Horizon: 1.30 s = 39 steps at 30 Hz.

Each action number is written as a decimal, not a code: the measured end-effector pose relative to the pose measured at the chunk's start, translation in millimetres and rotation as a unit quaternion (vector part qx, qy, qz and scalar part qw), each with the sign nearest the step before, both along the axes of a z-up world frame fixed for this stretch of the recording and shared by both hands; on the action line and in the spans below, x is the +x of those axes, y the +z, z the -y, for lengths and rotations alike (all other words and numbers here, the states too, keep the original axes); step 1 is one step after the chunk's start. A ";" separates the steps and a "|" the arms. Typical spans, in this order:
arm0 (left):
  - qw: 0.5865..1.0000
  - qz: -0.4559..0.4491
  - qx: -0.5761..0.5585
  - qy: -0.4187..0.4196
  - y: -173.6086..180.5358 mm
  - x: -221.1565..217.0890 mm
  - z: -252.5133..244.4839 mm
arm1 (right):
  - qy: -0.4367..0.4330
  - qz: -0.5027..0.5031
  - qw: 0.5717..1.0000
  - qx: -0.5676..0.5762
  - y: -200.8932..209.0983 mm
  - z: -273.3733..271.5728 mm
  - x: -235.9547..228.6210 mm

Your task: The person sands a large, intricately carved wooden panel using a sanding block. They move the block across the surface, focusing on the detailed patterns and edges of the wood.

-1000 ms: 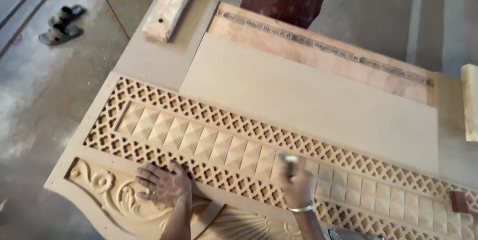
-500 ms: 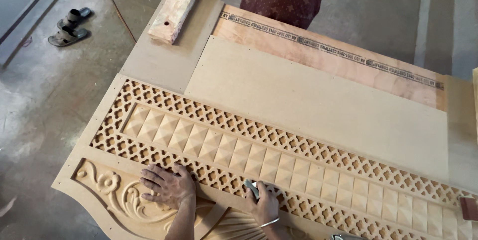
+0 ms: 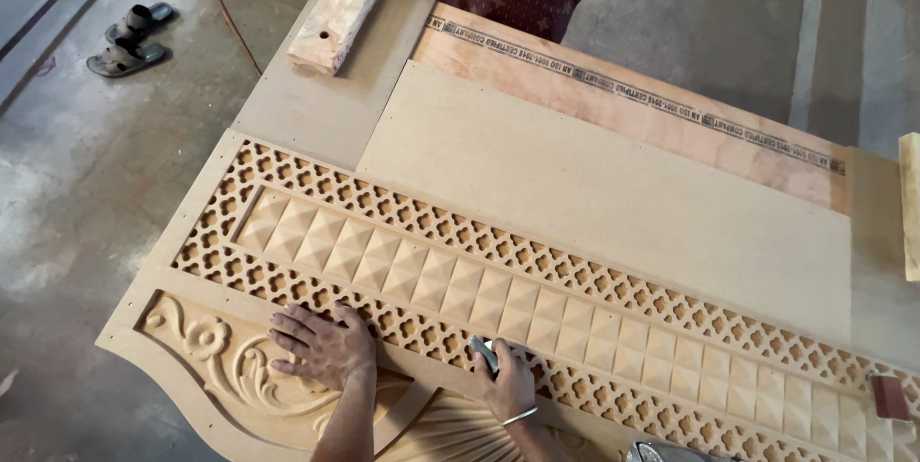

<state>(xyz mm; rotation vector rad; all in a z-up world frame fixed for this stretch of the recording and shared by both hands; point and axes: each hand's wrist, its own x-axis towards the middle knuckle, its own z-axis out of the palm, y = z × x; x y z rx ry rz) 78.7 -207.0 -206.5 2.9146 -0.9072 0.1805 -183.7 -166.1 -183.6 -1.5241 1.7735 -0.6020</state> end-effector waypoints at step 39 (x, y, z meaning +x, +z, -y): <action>1.000 -0.022 0.017 0.001 8.9 -0.9 1.3 | -0.104 -0.061 0.992 0.047 -10.1 -8.4 17.9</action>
